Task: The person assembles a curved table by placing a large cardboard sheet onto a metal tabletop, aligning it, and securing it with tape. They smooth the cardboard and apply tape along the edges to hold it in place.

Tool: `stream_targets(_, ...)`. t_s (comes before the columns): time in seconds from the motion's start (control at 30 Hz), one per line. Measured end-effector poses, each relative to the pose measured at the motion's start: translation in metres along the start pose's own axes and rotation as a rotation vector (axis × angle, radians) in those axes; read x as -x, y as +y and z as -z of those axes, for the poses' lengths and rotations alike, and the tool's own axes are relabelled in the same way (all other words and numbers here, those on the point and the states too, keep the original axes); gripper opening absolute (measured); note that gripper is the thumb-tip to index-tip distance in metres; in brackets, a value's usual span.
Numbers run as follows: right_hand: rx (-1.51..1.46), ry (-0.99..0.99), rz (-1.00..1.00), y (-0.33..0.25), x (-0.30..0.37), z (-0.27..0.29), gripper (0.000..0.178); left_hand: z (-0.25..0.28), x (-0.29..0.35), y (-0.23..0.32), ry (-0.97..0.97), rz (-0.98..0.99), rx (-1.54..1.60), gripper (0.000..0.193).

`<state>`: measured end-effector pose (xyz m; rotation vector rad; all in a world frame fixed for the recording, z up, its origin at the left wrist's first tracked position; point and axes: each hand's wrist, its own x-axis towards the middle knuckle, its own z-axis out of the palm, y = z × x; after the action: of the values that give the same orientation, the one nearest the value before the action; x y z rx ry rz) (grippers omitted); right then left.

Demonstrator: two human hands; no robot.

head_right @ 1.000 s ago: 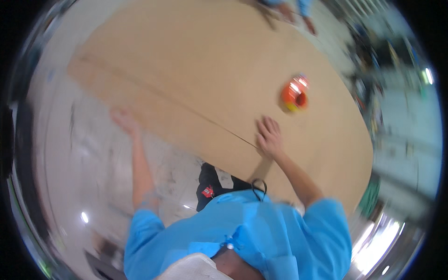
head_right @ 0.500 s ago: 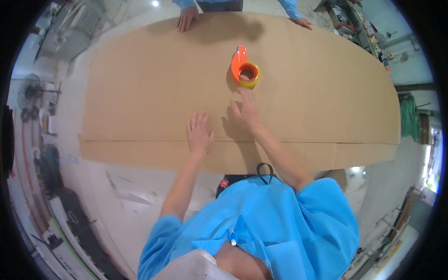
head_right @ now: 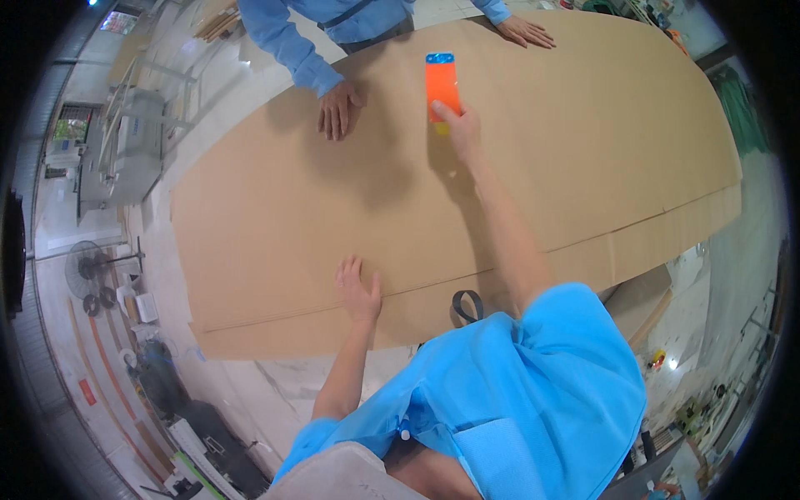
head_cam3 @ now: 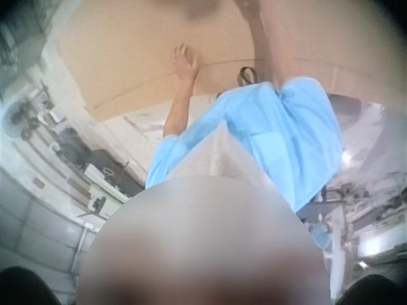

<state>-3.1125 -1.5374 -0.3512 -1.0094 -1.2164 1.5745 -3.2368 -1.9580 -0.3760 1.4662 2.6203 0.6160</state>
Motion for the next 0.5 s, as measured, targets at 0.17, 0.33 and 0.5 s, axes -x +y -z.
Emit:
stream_targets(0.17, -0.022, 0.192, -0.145, -0.005, -0.049, 0.035, 0.040, 0.003, -0.005, 0.000, 0.017, -0.062, -0.122, 0.058)
stream_targets(0.33, -0.015, 0.130, 0.019, -0.001, -0.057, 0.039, 0.041, 0.000, -0.002, -0.003, -0.057, 0.008, -0.117, 0.058)
stream_targets(0.5, -0.040, 0.060, 0.033, 0.004, -0.064, 0.041, 0.044, 0.003, -0.003, -0.005, -0.035, 0.003, -0.129, 0.057)
